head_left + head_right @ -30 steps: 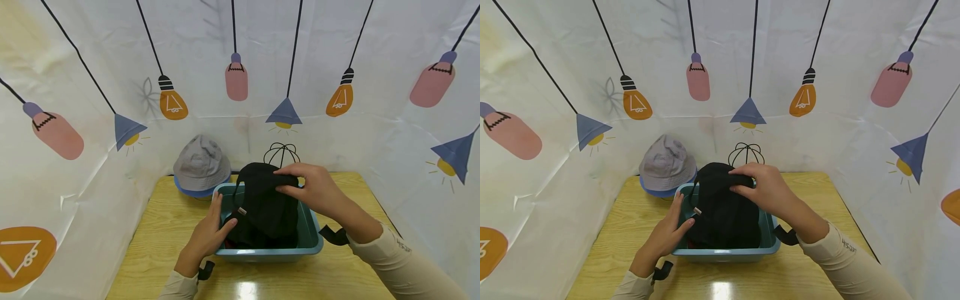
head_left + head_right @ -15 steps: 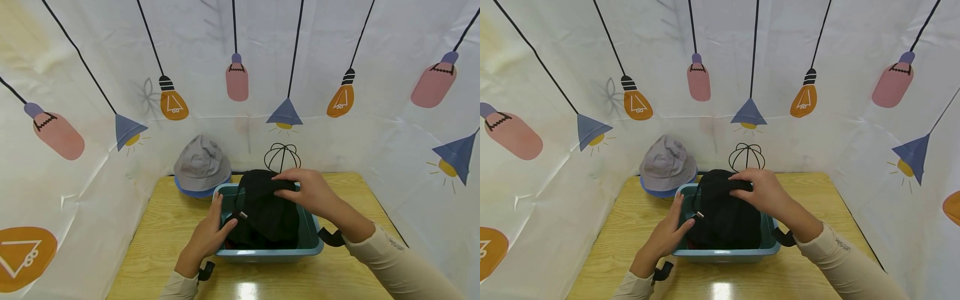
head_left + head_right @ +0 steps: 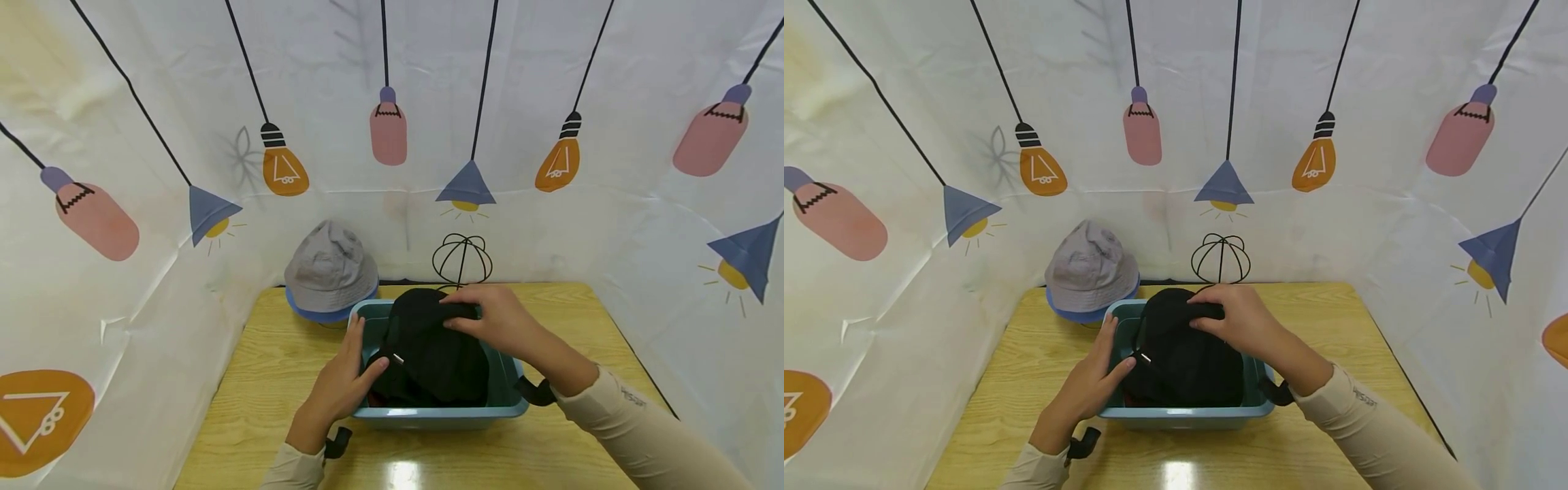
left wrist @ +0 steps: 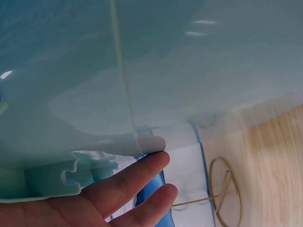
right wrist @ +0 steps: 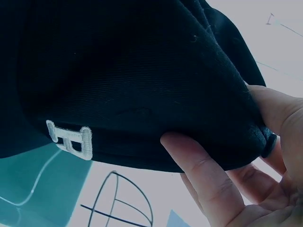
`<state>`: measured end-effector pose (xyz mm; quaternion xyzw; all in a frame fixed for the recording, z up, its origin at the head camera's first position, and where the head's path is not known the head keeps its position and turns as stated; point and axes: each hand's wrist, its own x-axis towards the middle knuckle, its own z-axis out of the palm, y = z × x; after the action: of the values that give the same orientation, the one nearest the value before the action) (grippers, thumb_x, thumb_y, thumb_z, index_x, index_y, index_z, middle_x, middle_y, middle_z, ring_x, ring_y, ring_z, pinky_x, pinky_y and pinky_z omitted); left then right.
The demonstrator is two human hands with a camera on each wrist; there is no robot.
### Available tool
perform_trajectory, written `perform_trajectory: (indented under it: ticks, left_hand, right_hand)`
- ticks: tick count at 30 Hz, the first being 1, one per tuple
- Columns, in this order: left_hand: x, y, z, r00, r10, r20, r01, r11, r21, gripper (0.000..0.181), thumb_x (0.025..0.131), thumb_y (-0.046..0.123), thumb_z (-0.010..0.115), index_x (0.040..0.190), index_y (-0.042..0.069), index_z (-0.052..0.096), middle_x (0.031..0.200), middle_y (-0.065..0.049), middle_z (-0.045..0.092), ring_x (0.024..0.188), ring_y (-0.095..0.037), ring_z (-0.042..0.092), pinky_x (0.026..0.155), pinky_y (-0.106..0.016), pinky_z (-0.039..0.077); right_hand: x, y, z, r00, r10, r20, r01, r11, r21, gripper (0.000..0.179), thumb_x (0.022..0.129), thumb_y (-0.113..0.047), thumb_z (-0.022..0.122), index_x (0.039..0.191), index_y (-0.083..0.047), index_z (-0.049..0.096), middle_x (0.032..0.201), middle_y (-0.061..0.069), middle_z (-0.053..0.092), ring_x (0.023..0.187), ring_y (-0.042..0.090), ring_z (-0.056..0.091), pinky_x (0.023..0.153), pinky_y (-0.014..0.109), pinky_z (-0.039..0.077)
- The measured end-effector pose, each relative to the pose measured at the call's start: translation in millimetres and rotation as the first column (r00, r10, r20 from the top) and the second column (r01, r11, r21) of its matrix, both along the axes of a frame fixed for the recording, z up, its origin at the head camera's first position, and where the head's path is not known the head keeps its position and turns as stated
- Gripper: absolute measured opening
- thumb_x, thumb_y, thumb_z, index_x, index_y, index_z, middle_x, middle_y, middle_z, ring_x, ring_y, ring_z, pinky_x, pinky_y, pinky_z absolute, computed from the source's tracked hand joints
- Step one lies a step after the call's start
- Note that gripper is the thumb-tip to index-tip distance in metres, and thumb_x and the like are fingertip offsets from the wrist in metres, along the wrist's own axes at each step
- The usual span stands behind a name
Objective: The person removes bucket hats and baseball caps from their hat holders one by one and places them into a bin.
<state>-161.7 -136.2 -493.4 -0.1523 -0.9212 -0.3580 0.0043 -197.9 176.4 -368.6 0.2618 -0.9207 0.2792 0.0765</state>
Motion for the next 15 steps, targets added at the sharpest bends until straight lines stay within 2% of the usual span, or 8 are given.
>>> perform_trajectory:
  ticks: [6,15]
  left_hand:
    - [-0.2,-0.1,0.2,1.0,0.002,0.003,-0.002,1.0,-0.004,0.088,0.104,0.062,0.046,0.168,0.025,0.0,0.176,0.002,-0.004,0.148,-0.037,0.041,0.108,-0.064,0.044]
    - [0.3,0.6,1.1,1.0,0.0,0.012,0.0,1.0,-0.009,0.088,0.104,0.062,0.045,0.168,0.024,-0.001,0.175,0.005,-0.006,0.149,-0.038,0.04,0.11,-0.064,0.043]
  right_hand:
    - [-1.0,-3,-6.0,0.999,0.007,0.036,-0.006,1.0,-0.013,0.033,0.085,-0.032,0.087,0.116,-0.03,0.079,0.108,-0.012,0.074,0.103,0.013,0.07,0.09,0.043,0.058]
    - [-5.0,-6,-14.9,0.999,0.017,0.049,-0.017,1.0,0.001,0.034,0.085,-0.032,0.087,0.118,-0.029,0.079,0.106,-0.013,0.073,0.101,0.012,0.069,0.087,0.04,0.058]
